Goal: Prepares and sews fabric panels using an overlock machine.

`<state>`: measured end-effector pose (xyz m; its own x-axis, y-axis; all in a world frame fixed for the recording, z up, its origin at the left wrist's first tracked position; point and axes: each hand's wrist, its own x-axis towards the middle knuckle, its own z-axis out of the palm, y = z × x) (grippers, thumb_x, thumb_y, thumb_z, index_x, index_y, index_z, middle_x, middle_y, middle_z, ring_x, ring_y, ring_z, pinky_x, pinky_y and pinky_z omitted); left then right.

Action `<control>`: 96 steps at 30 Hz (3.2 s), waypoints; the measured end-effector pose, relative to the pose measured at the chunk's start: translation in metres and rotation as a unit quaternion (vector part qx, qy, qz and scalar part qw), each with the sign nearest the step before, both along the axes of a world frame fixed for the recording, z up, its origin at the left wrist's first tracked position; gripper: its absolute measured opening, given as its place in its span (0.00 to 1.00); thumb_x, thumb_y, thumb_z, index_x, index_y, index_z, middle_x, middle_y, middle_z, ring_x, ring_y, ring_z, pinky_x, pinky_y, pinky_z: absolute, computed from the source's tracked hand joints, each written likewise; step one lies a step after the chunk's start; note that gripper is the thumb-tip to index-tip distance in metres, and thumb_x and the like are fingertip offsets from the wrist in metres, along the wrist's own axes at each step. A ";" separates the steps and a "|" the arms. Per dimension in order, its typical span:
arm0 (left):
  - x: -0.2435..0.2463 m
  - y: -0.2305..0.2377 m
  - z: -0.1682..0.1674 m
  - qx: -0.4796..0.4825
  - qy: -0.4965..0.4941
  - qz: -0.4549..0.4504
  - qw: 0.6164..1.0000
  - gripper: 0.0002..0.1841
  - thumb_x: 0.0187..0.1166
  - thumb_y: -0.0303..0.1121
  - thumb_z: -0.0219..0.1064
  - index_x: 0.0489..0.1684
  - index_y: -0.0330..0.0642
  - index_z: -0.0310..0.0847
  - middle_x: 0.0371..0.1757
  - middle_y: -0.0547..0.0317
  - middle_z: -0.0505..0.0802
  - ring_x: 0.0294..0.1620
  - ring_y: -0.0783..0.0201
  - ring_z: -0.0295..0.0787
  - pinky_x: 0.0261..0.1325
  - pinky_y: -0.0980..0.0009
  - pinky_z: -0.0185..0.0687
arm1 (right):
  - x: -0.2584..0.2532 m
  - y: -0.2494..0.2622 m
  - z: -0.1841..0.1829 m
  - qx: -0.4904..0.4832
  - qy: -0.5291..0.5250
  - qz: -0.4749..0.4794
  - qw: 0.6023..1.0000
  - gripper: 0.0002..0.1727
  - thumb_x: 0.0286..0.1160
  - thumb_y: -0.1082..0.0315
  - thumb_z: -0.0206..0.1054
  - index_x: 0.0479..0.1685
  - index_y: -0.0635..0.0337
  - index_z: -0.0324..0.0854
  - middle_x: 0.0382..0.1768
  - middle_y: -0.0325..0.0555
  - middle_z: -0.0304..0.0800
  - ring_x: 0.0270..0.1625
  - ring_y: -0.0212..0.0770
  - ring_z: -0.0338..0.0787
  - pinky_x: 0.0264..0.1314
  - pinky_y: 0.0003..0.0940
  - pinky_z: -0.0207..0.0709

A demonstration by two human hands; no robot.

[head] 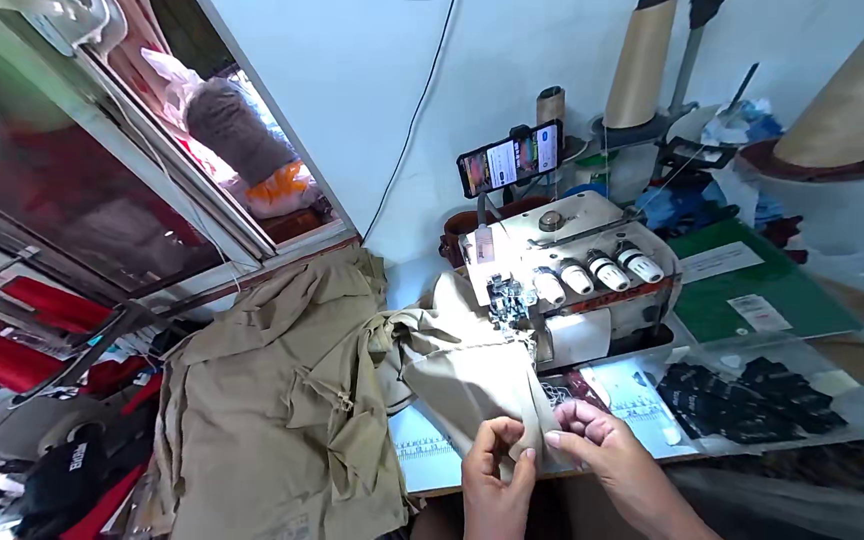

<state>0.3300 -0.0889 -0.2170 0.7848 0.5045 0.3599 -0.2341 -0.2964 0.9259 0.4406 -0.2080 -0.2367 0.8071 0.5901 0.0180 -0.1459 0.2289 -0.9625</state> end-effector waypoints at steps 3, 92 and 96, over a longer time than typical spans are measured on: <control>-0.005 -0.006 -0.001 0.052 -0.017 0.020 0.998 0.12 0.68 0.18 0.68 0.48 0.27 0.88 0.44 0.52 0.93 0.45 0.69 0.90 0.51 0.74 0.88 | -0.013 -0.010 0.002 -0.011 0.043 -0.013 0.999 0.08 0.61 0.72 0.74 0.40 0.60 0.88 0.28 0.36 0.90 0.24 0.28 0.85 0.26 0.21 0.79; -0.018 0.026 0.010 0.223 0.196 0.226 0.928 0.15 0.84 0.35 0.62 0.40 0.32 0.92 0.34 0.47 0.93 0.38 0.52 0.93 0.47 0.51 0.88 | -0.015 0.052 0.005 -0.015 -0.011 0.030 0.999 0.14 0.86 0.64 0.56 0.50 0.61 0.86 0.41 0.39 0.93 0.41 0.30 0.92 0.39 0.25 0.85; -0.026 -0.015 0.004 0.252 0.225 0.125 0.933 0.13 0.82 0.32 0.65 0.46 0.31 0.92 0.36 0.39 0.92 0.35 0.46 0.93 0.42 0.50 0.89 | -0.009 0.044 0.015 0.055 0.088 0.041 0.994 0.13 0.86 0.67 0.55 0.43 0.59 0.86 0.34 0.37 0.91 0.37 0.28 0.90 0.41 0.26 0.84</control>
<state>0.3039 -0.1037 -0.2133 0.7945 0.5471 0.2636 0.2787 -0.7141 0.6422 0.4316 -0.1641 -0.2216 0.7524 0.6567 -0.0516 -0.3331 0.3116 -0.8899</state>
